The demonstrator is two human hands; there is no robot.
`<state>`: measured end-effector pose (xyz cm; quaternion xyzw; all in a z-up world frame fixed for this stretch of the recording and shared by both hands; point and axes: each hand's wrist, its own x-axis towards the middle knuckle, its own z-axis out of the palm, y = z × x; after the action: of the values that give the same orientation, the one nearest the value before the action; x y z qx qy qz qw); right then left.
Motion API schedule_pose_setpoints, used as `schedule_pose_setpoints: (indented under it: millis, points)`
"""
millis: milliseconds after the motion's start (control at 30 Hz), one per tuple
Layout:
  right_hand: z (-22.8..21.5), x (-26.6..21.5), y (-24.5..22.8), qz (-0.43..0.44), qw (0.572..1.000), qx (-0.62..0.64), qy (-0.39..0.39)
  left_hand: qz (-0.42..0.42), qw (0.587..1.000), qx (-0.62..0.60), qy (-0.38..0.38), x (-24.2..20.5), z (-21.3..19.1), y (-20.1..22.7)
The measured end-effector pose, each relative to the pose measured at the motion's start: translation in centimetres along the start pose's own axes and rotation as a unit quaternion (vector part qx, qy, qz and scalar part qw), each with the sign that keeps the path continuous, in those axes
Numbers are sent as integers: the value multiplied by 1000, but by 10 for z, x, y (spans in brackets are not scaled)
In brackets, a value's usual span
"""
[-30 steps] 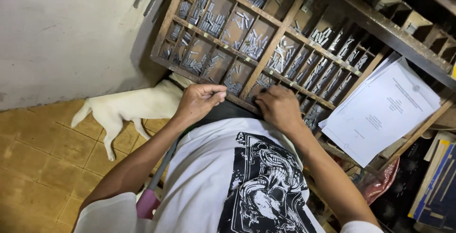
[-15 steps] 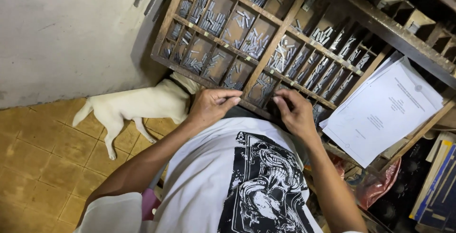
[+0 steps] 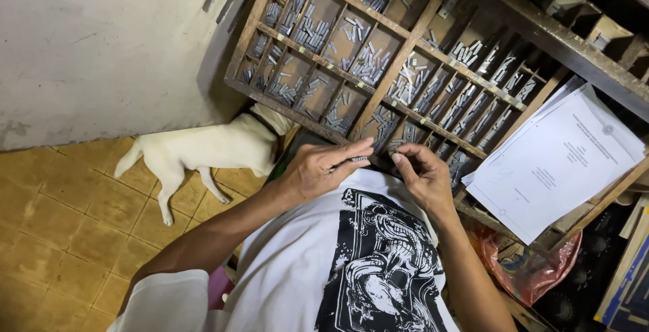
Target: The person sorts small metal printing type pieces from a wooden compartmentalized tray, picking them up and placing them into a separate tray on the table. A white dog is present in the background.
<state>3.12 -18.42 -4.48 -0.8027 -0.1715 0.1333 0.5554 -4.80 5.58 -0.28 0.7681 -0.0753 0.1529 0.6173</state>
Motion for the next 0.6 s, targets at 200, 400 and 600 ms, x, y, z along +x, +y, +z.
schedule_pose_setpoints:
  millis: [200,400,600]
  points:
    - [6,7,-29,28,998,61,16,-1,999,-37,-7,6,-2,11]
    - [-4,1,-37,104,979,168,41,-19,999,-33,-2,9,-3,14]
    - [-10,-3,-35,122,971,202,46,-17,1000,-26,-1,10,1,12]
